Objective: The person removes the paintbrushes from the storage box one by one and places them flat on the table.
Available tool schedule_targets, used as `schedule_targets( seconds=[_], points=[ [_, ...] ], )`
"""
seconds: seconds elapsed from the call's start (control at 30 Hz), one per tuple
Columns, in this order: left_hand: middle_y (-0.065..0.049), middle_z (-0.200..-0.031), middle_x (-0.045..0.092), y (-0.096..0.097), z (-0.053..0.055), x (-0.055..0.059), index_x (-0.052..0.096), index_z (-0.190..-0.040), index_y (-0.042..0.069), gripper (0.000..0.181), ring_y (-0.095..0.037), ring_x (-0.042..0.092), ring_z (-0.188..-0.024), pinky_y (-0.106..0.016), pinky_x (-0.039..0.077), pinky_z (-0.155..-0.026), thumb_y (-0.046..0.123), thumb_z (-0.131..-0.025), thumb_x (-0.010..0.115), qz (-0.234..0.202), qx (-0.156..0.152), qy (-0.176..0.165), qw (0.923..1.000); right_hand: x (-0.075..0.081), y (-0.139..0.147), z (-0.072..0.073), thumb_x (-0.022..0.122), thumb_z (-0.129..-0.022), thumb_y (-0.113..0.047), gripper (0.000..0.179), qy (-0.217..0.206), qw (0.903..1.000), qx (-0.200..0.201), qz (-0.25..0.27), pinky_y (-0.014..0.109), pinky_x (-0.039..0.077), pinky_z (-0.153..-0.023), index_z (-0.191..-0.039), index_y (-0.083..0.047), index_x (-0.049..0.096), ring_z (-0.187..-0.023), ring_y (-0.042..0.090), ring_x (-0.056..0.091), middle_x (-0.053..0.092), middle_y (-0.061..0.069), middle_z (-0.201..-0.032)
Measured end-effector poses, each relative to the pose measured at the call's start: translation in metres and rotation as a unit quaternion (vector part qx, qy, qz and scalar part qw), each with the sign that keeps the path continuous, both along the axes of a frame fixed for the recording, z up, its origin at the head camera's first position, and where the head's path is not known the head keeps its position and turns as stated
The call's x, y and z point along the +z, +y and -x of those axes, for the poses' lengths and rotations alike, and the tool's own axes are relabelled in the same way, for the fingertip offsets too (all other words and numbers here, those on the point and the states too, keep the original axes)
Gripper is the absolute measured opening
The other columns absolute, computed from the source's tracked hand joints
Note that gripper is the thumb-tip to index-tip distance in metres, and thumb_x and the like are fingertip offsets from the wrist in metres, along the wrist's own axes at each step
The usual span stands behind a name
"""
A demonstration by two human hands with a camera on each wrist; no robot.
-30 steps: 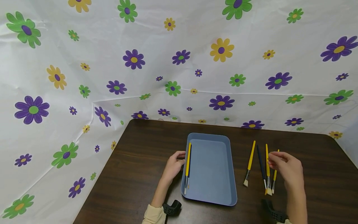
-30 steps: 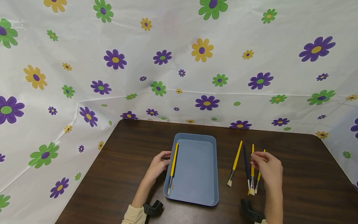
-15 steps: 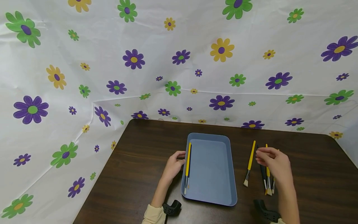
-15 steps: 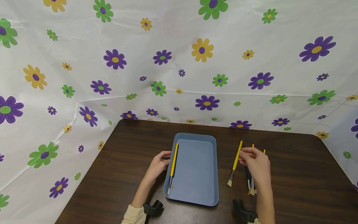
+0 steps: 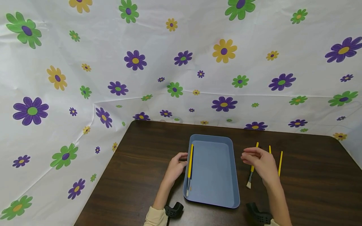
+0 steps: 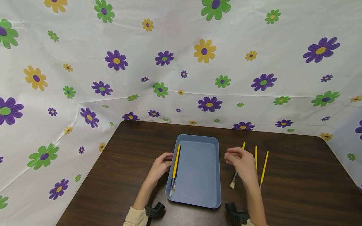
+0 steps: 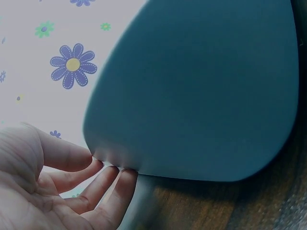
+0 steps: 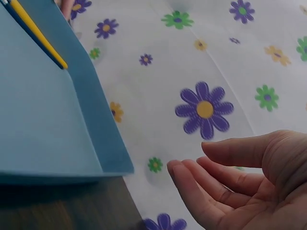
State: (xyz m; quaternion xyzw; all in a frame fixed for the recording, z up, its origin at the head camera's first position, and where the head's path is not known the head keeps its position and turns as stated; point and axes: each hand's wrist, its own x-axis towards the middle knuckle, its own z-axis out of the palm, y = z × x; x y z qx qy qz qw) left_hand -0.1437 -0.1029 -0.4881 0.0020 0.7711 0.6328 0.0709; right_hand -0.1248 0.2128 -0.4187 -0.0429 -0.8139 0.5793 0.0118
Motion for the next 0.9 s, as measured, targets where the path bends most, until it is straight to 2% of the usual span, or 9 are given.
schedule_targets(
  seconds=[0.23,0.43,0.9],
  points=[
    [-0.023,-0.127,0.063,0.0,0.0,0.0,0.062,-0.133,-0.005,0.039,-0.024,0.065,-0.095,-0.043,0.058,-0.074,0.001,-0.096,0.058,0.001,0.0,0.002,1.0,-0.004,-0.022,0.003,0.067,-0.1,-0.007,0.035,0.001,0.9997,0.024,-0.006,0.021,0.058,-0.077,-0.126,0.015,0.061,-0.086,0.013,0.073,0.072,0.021,-0.108],
    [-0.022,-0.127,0.063,0.0,0.0,0.0,0.062,-0.134,-0.005,0.039,-0.024,0.065,-0.095,-0.04,0.058,-0.073,0.001,-0.096,0.058,0.001,0.0,0.002,1.0,-0.009,-0.045,0.003,0.069,-0.097,-0.005,0.031,-0.003,0.9987,0.033,-0.039,0.019,0.055,-0.076,-0.123,0.011,0.066,-0.088,0.016,0.071,0.073,0.019,-0.107],
    [-0.02,-0.125,0.064,0.0,0.0,-0.001,0.063,-0.133,-0.004,0.038,-0.022,0.064,-0.091,-0.038,0.057,-0.072,0.002,-0.095,0.059,0.0,0.007,-0.001,1.0,-0.022,-0.079,0.002,0.072,-0.093,-0.003,0.028,0.009,0.9968,0.061,-0.052,0.023,0.054,-0.075,-0.118,0.009,0.07,-0.09,0.022,0.07,0.074,0.012,-0.103]
  ],
)
